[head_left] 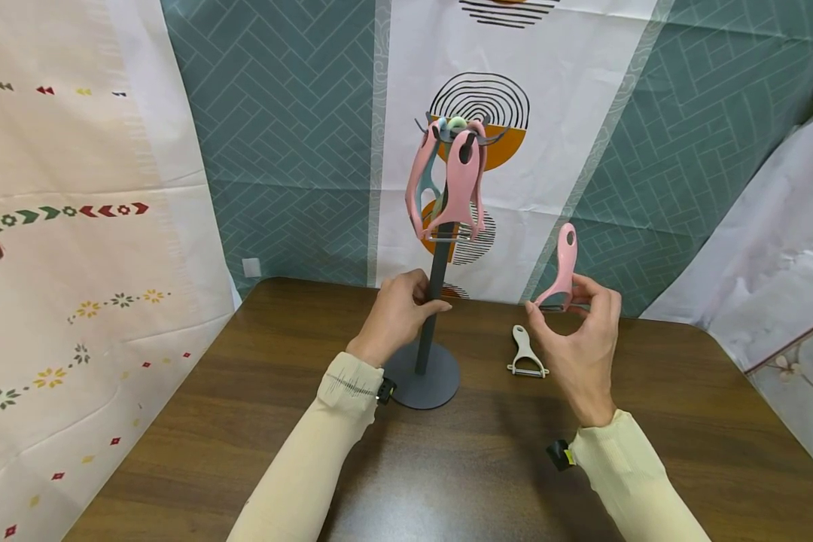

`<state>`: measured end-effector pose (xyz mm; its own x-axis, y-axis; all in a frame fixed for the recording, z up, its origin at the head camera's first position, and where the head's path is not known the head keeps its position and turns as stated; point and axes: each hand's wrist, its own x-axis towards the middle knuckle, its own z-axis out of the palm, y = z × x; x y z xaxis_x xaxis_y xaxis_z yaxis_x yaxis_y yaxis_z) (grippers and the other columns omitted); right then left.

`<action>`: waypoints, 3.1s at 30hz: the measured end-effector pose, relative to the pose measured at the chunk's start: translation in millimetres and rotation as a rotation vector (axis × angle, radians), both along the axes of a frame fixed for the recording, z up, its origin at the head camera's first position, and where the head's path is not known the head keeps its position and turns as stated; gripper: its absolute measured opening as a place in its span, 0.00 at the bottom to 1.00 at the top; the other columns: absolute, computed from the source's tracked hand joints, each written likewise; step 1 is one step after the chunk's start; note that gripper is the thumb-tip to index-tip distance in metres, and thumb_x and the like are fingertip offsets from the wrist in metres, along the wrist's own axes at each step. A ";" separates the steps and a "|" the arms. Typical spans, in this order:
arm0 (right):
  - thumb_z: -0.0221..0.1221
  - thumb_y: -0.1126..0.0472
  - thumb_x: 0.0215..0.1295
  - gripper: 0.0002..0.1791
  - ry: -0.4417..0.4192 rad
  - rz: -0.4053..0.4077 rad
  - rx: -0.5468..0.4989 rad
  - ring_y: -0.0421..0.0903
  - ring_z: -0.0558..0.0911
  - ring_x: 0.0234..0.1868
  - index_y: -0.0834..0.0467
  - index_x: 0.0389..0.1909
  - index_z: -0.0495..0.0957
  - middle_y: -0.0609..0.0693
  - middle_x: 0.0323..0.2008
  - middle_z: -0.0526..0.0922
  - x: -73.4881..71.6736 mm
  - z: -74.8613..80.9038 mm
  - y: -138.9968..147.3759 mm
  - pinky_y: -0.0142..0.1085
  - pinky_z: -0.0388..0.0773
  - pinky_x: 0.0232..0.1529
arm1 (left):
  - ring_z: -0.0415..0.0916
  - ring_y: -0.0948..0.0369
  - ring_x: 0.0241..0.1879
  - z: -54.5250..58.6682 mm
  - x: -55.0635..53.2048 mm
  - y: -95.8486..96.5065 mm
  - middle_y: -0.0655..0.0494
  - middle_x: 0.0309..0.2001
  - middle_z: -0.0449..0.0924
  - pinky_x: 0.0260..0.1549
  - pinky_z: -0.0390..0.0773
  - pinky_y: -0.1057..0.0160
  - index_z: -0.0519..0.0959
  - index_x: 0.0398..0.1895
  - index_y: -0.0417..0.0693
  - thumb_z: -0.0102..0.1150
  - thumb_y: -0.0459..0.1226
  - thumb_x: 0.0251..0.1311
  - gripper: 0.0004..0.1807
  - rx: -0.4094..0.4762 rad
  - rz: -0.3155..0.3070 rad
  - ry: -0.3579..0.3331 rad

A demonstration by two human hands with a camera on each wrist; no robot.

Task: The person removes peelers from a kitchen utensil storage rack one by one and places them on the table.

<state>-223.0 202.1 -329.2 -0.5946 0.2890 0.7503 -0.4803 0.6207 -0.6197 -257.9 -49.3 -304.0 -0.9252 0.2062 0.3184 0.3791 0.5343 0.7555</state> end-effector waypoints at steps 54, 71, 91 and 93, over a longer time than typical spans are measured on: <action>0.74 0.64 0.53 0.36 -0.085 -0.051 0.050 0.48 0.71 0.47 0.66 0.62 0.71 0.64 0.50 0.70 -6.9 -24.6 25.2 0.26 0.64 0.51 | 0.73 0.61 0.24 -0.8 -1.1 -0.9 0.54 0.24 0.79 0.24 0.71 0.66 0.76 0.31 0.47 0.71 0.45 0.62 0.15 -0.059 0.030 0.031; 0.73 0.64 0.53 0.34 -0.106 -0.064 0.069 0.53 0.70 0.46 0.68 0.60 0.71 0.65 0.48 0.71 -11.0 -34.3 35.6 0.27 0.60 0.48 | 0.72 0.62 0.24 -0.8 -2.7 0.3 0.56 0.22 0.77 0.23 0.68 0.66 0.76 0.30 0.47 0.72 0.45 0.62 0.15 -0.060 0.043 0.046; 0.73 0.64 0.54 0.35 -0.145 -0.061 0.084 0.48 0.68 0.44 0.69 0.61 0.71 0.64 0.46 0.70 -12.8 -41.9 45.8 0.27 0.58 0.46 | 0.71 0.62 0.23 -0.5 -3.3 0.1 0.56 0.21 0.76 0.23 0.68 0.66 0.77 0.30 0.46 0.71 0.45 0.63 0.15 -0.058 0.051 0.044; 0.73 0.64 0.54 0.34 -0.146 -0.062 0.086 0.50 0.68 0.44 0.70 0.61 0.71 0.65 0.46 0.70 -13.3 -43.3 46.9 0.27 0.57 0.46 | 0.71 0.62 0.24 -1.0 -3.3 0.1 0.56 0.22 0.77 0.23 0.68 0.66 0.77 0.30 0.46 0.71 0.44 0.63 0.14 -0.053 0.051 0.040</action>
